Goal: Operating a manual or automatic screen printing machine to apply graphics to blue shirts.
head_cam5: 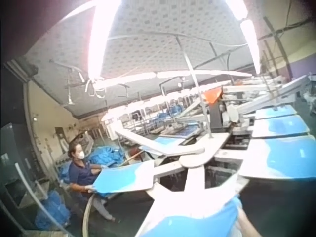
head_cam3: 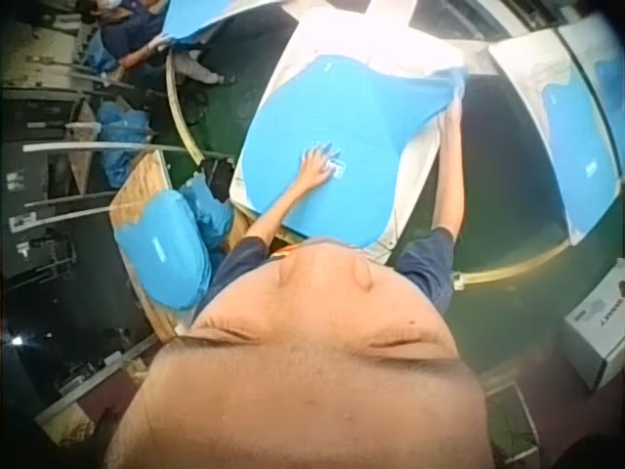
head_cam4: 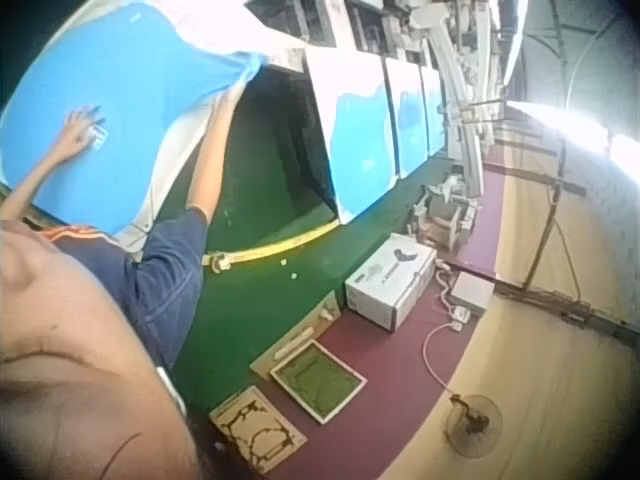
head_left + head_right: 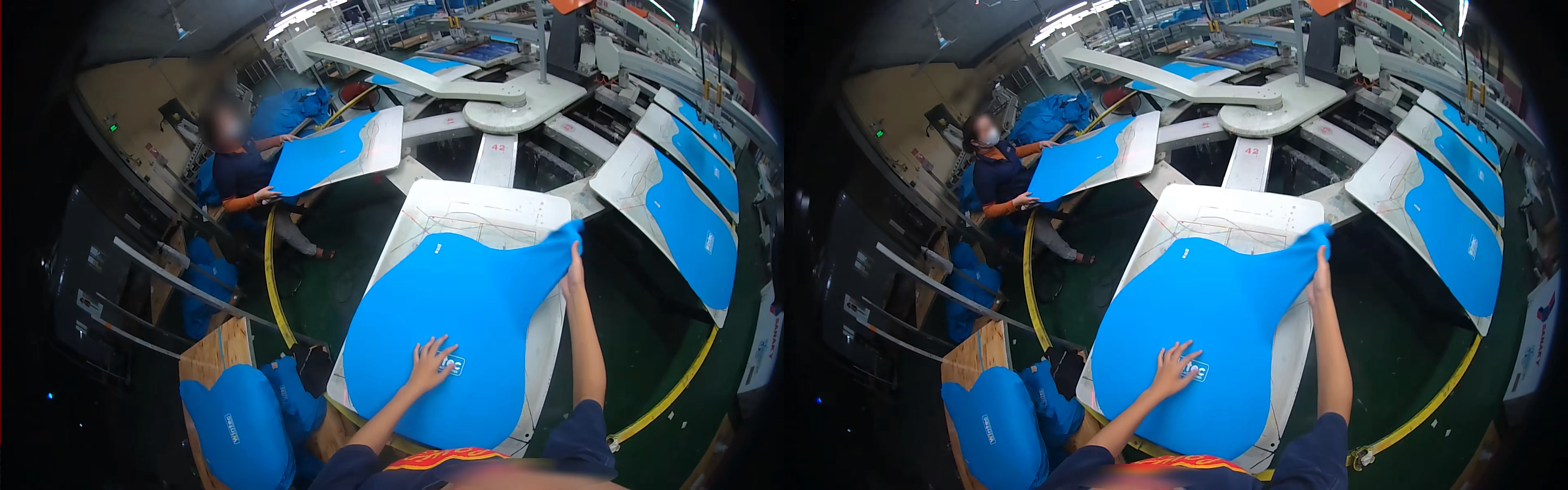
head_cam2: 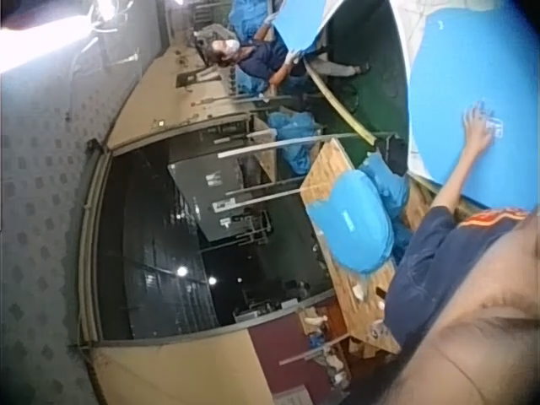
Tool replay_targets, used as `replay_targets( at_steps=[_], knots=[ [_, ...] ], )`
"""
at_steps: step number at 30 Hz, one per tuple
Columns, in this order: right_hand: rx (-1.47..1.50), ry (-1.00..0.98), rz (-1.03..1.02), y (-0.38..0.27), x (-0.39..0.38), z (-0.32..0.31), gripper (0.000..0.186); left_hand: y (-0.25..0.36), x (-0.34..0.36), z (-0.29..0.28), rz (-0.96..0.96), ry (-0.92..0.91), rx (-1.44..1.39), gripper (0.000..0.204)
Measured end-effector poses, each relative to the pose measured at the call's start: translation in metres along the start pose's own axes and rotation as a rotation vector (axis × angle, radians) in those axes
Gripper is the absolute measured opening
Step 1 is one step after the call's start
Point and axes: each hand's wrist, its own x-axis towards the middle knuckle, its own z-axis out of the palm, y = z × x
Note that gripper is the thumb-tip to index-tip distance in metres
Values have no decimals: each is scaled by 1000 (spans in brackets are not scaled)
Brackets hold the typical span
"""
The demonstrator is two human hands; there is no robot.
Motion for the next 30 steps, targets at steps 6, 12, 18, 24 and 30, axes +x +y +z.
replay_targets(
  at_steps=[6, 12, 18, 24, 30],
  knots=[
    [9, -795, 431, -66, -208, 184, 70, 21, 31, -162, 100, 378, -849, 78],
    [-160, -1251, 642, -97, -334, 276, 84, -20, -74, -246, 130, 376, -651, 42],
    [254, -1552, 356, -105, -378, 362, 65, -43, -181, -287, 93, 963, -546, 17],
    [34, -990, -666, -122, -384, 441, 46, -90, -325, -300, -196, 1113, -461, 20],
    [504, -1580, 614, -108, -392, 558, 42, -103, -464, -311, -501, 1413, -432, 27]
  ],
)
